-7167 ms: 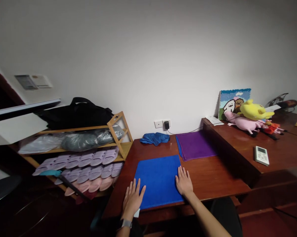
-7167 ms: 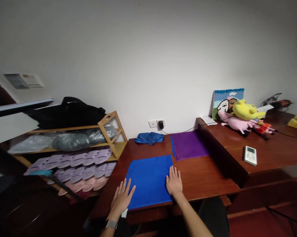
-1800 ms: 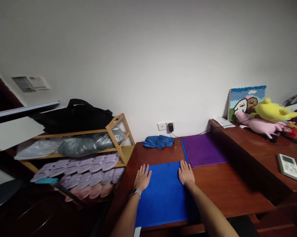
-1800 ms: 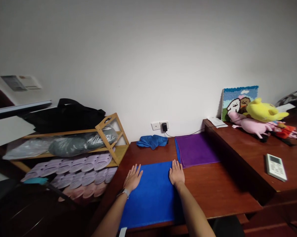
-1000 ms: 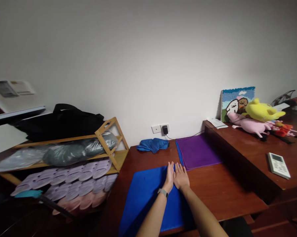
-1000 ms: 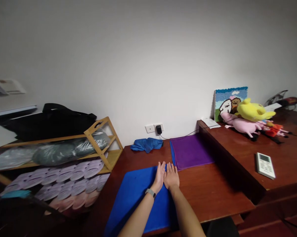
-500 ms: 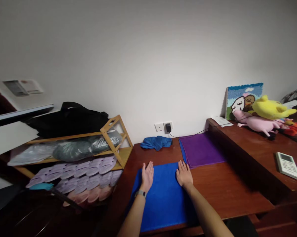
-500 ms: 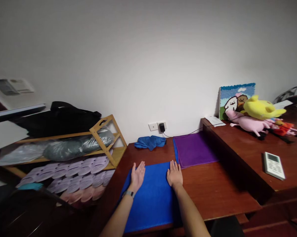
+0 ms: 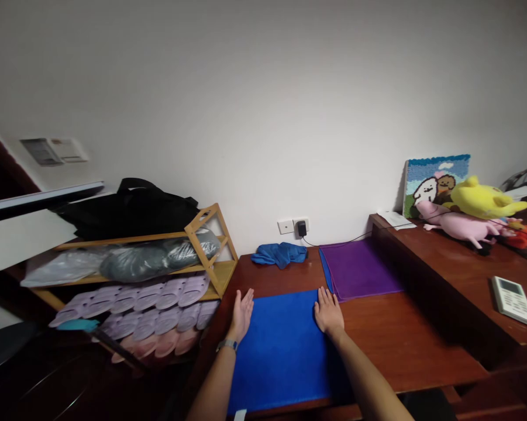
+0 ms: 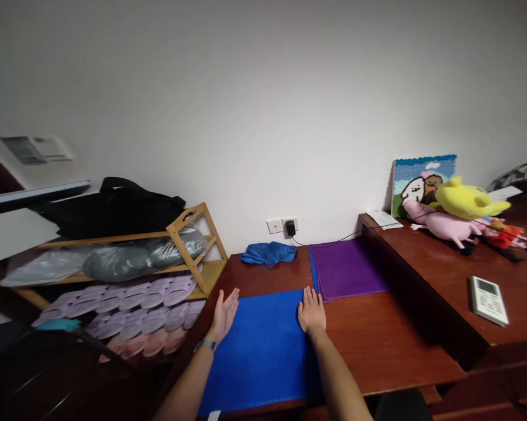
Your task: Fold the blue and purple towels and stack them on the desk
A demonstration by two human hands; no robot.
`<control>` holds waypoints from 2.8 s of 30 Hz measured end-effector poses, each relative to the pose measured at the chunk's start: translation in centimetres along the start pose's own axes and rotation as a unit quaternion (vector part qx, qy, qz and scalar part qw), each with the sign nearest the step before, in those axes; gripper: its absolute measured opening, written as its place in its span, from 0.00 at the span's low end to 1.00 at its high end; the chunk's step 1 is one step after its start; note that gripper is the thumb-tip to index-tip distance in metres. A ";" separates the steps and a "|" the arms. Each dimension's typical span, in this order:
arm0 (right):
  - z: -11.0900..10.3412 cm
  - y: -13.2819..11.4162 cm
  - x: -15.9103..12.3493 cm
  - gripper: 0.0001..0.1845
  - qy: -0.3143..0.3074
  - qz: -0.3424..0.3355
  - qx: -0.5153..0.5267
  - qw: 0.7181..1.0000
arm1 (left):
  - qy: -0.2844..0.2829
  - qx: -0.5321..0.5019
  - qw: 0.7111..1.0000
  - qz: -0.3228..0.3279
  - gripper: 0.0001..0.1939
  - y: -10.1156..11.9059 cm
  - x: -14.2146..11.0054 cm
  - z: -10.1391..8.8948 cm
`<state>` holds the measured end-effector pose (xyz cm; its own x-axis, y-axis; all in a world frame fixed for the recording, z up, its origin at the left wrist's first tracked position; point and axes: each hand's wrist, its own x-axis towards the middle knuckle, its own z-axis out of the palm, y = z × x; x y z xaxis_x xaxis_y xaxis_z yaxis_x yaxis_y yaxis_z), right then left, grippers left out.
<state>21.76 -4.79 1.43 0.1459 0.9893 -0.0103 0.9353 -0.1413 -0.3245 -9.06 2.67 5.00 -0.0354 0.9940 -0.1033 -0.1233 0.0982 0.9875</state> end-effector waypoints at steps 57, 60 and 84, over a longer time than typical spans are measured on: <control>-1.9 -0.5 -1.5 0.35 0.035 -0.010 -0.026 0.999 | -0.050 0.554 0.812 0.178 0.45 -3.7 -1.5 -0.3; -2.2 -0.5 -2.7 0.35 0.014 -0.006 -0.020 1.000 | -0.043 0.528 0.828 0.183 0.44 -3.9 -1.2 -0.3; -1.1 -0.2 -5.6 0.38 -0.024 -0.007 0.027 0.999 | -0.034 0.516 0.827 0.218 0.43 -1.8 -3.1 3.3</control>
<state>21.12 -10.40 2.54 0.1161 0.9920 -0.0505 0.9184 -0.1265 -0.3750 -5.45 -0.40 3.95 0.2068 0.9426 0.2622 0.8009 -0.3170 0.5080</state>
